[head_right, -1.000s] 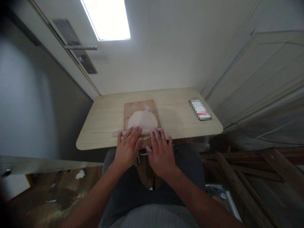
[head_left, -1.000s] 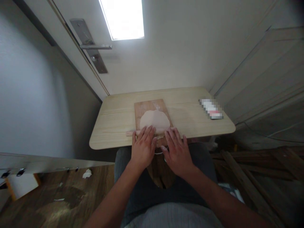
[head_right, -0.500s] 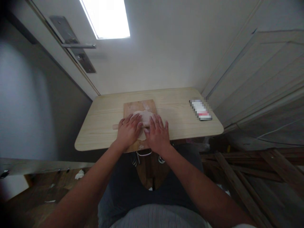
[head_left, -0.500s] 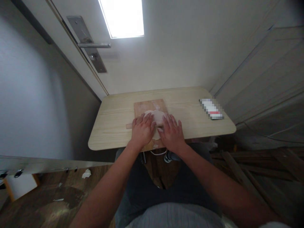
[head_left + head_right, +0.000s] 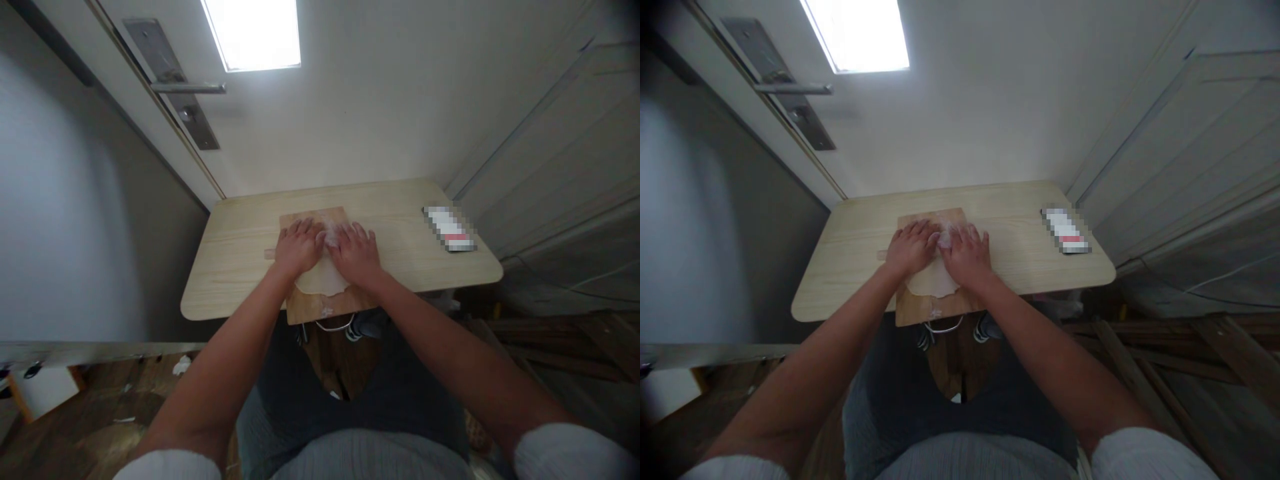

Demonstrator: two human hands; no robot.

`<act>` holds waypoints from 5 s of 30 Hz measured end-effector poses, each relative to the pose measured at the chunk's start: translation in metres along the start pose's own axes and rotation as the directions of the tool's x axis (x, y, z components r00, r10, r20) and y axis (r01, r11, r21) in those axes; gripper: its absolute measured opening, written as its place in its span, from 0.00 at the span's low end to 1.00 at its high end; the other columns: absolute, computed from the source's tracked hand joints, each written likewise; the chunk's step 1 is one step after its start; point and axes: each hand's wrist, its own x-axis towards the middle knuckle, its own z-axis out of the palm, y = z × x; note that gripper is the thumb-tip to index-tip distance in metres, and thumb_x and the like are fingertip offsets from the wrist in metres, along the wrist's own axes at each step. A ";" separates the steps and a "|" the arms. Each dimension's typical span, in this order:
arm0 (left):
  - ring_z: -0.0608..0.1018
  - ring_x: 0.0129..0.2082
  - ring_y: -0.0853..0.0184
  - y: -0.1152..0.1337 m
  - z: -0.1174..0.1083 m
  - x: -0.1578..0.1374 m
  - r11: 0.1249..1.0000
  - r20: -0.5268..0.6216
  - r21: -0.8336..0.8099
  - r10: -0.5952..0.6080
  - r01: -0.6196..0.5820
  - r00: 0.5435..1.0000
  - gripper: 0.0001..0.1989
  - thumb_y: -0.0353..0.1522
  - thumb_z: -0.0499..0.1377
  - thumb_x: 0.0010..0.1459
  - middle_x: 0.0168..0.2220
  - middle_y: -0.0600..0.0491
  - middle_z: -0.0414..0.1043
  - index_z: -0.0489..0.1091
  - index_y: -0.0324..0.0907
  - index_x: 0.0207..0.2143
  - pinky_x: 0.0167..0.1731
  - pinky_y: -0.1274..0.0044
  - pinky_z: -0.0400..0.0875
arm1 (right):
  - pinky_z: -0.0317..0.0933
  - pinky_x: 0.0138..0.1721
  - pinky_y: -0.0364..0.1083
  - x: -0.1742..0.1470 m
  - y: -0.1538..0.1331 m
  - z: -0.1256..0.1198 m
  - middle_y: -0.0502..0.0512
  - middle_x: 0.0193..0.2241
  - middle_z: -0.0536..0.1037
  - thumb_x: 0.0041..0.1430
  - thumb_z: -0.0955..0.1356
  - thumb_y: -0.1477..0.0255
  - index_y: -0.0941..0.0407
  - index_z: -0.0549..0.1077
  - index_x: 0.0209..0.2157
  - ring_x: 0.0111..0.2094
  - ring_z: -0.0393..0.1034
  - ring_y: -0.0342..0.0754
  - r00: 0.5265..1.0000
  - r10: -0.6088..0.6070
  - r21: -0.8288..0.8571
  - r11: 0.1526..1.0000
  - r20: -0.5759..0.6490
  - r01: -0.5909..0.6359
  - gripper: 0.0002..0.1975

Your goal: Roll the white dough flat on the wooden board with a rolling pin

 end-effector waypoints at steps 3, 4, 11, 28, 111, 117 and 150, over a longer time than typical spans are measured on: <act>0.60 0.66 0.53 -0.006 0.001 0.014 1.000 0.031 -0.006 0.009 -0.009 0.999 0.27 0.44 0.36 0.70 0.68 0.49 0.57 0.60 0.50 0.64 0.60 0.57 0.57 | 0.44 0.62 0.66 0.013 0.000 0.000 0.61 0.65 0.63 0.71 0.53 0.58 0.55 0.65 0.62 0.65 0.51 0.63 1.000 0.003 0.000 1.000 -0.010 -0.003 0.27; 0.60 0.65 0.53 -0.008 0.001 0.018 1.000 0.026 -0.007 0.013 -0.013 1.000 0.27 0.44 0.36 0.70 0.67 0.49 0.57 0.60 0.50 0.64 0.60 0.57 0.58 | 0.45 0.61 0.66 0.017 0.000 0.001 0.61 0.65 0.63 0.71 0.53 0.58 0.55 0.66 0.61 0.64 0.52 0.64 1.000 0.004 -0.002 1.000 -0.009 -0.004 0.27; 0.62 0.63 0.56 -0.015 0.004 0.038 0.999 -0.064 -0.042 0.005 -0.008 0.998 0.25 0.41 0.37 0.71 0.64 0.47 0.62 0.65 0.47 0.59 0.59 0.60 0.57 | 0.48 0.58 0.67 0.047 0.005 0.007 0.63 0.63 0.65 0.70 0.54 0.61 0.55 0.67 0.60 0.61 0.55 0.65 1.000 0.016 -0.038 0.999 0.020 -0.015 0.25; 0.70 0.54 0.55 -0.019 0.001 0.058 0.999 -0.069 -0.023 -0.026 0.024 0.997 0.23 0.38 0.39 0.70 0.55 0.42 0.69 0.71 0.42 0.50 0.51 0.63 0.63 | 0.51 0.58 0.63 0.076 0.014 0.019 0.63 0.65 0.62 0.68 0.56 0.62 0.55 0.61 0.65 0.61 0.56 0.64 0.998 0.005 -0.055 0.998 0.057 -0.002 0.27; 0.63 0.63 0.53 0.004 0.001 0.003 0.999 -0.022 -0.036 -0.038 0.037 0.999 0.24 0.42 0.39 0.70 0.65 0.50 0.62 0.62 0.53 0.62 0.58 0.55 0.58 | 0.49 0.62 0.62 -0.010 0.025 -0.004 0.56 0.65 0.64 0.69 0.60 0.58 0.52 0.67 0.61 0.65 0.53 0.61 0.982 -0.176 0.096 0.981 0.073 0.169 0.24; 0.62 0.65 0.54 0.011 -0.001 -0.015 0.999 -0.075 -0.029 -0.047 0.045 0.996 0.25 0.43 0.38 0.70 0.66 0.51 0.61 0.63 0.53 0.62 0.60 0.56 0.56 | 0.48 0.62 0.63 -0.024 0.020 -0.002 0.58 0.65 0.63 0.68 0.61 0.61 0.53 0.67 0.61 0.65 0.53 0.61 0.990 -0.143 0.093 0.986 0.008 0.141 0.23; 0.71 0.52 0.56 0.029 -0.008 -0.110 0.976 -0.212 -0.155 0.119 -0.154 0.970 0.15 0.36 0.54 0.66 0.50 0.49 0.75 0.72 0.48 0.53 0.59 0.59 0.57 | 0.54 0.54 0.54 -0.100 0.003 -0.041 0.58 0.48 0.78 0.68 0.61 0.63 0.54 0.75 0.48 0.50 0.68 0.54 0.983 0.016 0.238 0.971 -0.185 0.029 0.16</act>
